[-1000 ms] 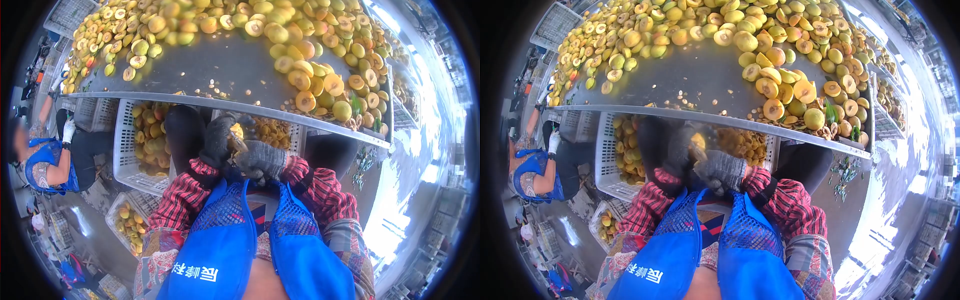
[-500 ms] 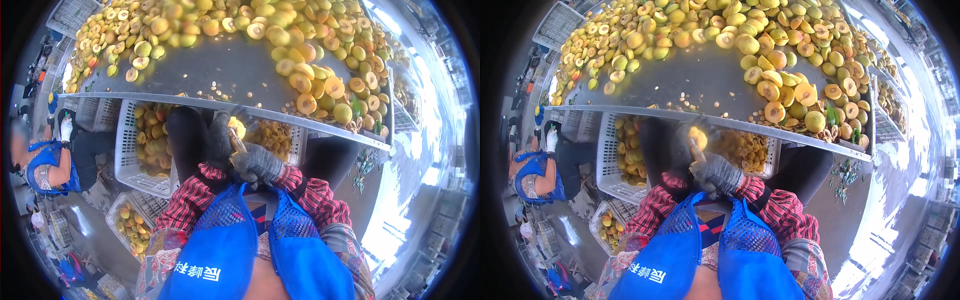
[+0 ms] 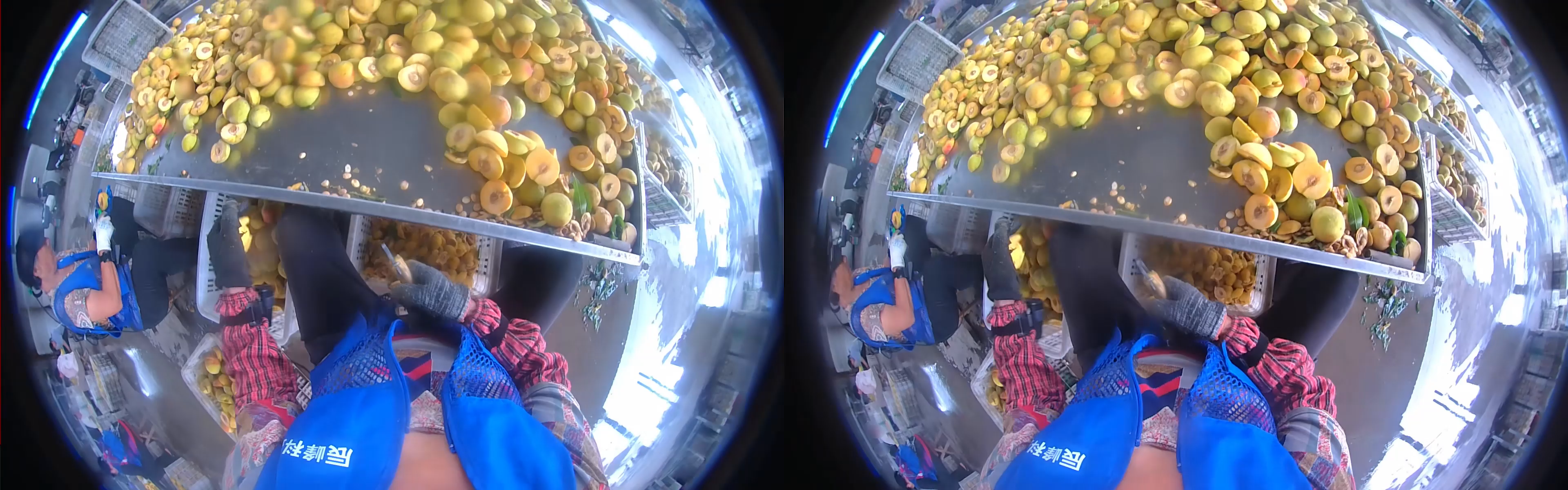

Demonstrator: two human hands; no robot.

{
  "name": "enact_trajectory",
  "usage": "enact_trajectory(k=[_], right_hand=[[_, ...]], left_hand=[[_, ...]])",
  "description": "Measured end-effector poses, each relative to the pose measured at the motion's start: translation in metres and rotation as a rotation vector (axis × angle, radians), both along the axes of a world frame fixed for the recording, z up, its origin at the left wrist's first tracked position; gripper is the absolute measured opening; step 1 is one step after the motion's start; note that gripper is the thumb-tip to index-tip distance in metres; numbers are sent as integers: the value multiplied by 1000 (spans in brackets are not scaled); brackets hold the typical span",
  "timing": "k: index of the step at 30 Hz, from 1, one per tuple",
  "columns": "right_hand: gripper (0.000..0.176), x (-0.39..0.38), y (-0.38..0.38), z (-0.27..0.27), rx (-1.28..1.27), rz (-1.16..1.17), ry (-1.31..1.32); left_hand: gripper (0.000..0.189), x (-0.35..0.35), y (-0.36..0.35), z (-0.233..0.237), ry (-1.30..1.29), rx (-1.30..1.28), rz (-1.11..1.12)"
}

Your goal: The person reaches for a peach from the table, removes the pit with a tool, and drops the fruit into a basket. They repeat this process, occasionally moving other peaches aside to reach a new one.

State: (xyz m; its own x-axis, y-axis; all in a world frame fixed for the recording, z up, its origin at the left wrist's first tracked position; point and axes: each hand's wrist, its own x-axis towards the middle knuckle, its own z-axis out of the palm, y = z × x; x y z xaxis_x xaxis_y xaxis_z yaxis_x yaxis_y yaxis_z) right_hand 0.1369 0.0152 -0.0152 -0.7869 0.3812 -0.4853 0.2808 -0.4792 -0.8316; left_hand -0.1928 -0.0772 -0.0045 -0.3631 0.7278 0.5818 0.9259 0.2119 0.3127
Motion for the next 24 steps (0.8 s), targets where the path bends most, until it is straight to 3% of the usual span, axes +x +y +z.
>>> enact_trajectory(k=[2, 3, 5, 7, 9, 11, 13, 14, 16, 21, 24], right_hand=[[32, 2, -4, -20, 32, -7, 21], [32, 1, -2, -22, 62, -6, 34], [31, 4, 1, -23, 90, 17, 1], [31, 7, 2, -32, 173, 16, 2], [32, 13, 7, -31, 146, -9, -37], [35, 21, 16, -18, 152, 3, -129], [39, 28, 18, -28, 177, -19, -141], [40, 33, 19, -33, 231, -25, -153], [43, 40, 26, -26, 300, -29, -163], [42, 48, 24, -42, 167, -87, -72], [43, 45, 29, -28, 127, -32, -90]], left_hand=[[32, -6, 22, 24, -715, -76, 100], [32, -2, 41, 32, -710, -73, 93], [25, 14, 95, 43, -922, -20, -258], [21, -1, 164, 4, -1479, -69, -400], [24, 25, 237, 7, -73, -278, -521], [31, 58, 294, -2, -245, -417, -456], [36, 80, 341, -48, -92, -73, -372], [36, 95, 350, -45, -92, -67, -380], [42, 121, 356, -28, -391, -323, -150], [49, 112, 343, -11, -606, -513, -252], [43, 115, 309, 7, -1118, -398, -319]])
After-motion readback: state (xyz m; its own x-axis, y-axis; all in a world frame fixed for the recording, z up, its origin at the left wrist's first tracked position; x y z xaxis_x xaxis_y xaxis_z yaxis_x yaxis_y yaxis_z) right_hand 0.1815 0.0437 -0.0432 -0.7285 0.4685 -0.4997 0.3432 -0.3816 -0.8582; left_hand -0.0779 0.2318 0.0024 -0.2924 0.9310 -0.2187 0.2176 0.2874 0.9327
